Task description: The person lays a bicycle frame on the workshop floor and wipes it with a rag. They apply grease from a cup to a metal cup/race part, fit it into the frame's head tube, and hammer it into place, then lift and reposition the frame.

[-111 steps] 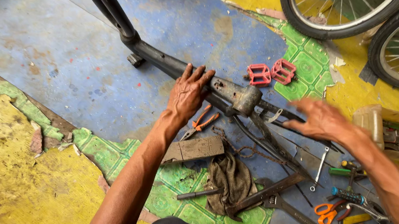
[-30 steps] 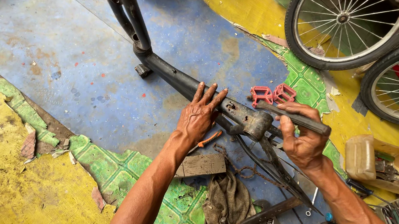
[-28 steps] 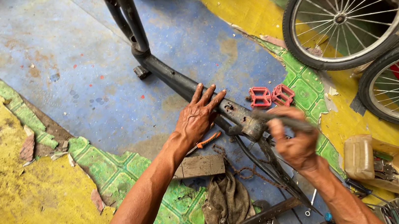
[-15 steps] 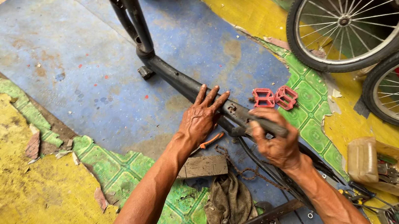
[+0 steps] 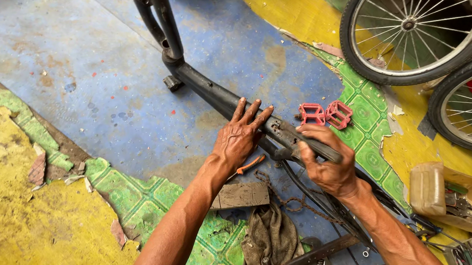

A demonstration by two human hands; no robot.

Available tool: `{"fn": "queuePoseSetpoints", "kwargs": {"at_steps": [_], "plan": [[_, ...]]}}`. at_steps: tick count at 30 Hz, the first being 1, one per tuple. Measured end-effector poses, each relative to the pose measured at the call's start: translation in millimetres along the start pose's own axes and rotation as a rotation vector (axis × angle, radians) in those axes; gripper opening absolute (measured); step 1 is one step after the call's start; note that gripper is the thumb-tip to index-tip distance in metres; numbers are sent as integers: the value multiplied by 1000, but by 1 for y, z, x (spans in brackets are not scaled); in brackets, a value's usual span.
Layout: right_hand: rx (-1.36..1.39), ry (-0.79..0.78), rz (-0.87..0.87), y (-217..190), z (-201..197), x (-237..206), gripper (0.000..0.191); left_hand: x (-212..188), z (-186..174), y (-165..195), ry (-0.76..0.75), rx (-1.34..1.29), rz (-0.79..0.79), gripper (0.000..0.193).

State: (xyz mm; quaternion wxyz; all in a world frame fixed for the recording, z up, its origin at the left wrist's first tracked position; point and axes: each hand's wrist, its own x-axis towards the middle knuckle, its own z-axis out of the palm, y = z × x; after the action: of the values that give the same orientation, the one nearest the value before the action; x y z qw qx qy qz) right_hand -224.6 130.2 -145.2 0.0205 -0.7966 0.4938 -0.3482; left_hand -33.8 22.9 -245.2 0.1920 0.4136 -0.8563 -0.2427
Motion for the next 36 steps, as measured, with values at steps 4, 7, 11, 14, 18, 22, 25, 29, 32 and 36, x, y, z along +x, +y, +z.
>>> {"fn": "queuePoseSetpoints", "kwargs": {"at_steps": [4,7,11,14,18,22,25,29,32,36], "plan": [[63,-122,-69,-8,-6,16,28,1,1,0,-7,3,-6,68],[73,-175,-98,-10,-9,27,30,2,1,1,-21,-15,-23,69],[59,-192,-100,-11,-11,35,28,1,3,-1,-5,-14,-21,68],[68,-234,-116,-13,-11,37,29,1,5,-2,7,-9,-2,68],[116,-237,-96,-14,-13,42,29,2,6,-3,14,-19,-12,68],[104,-296,-105,-16,-20,44,31,1,7,-4,17,-26,-6,66],[111,-278,-102,-17,-25,43,32,0,7,-3,21,-18,0,68],[112,-339,-67,-18,-26,41,33,1,6,-3,44,-34,11,68],[96,-296,-134,-18,-26,41,31,1,5,-3,64,-34,25,67],[139,-267,-65,-18,-32,42,30,0,4,-3,43,-36,21,68]]}}
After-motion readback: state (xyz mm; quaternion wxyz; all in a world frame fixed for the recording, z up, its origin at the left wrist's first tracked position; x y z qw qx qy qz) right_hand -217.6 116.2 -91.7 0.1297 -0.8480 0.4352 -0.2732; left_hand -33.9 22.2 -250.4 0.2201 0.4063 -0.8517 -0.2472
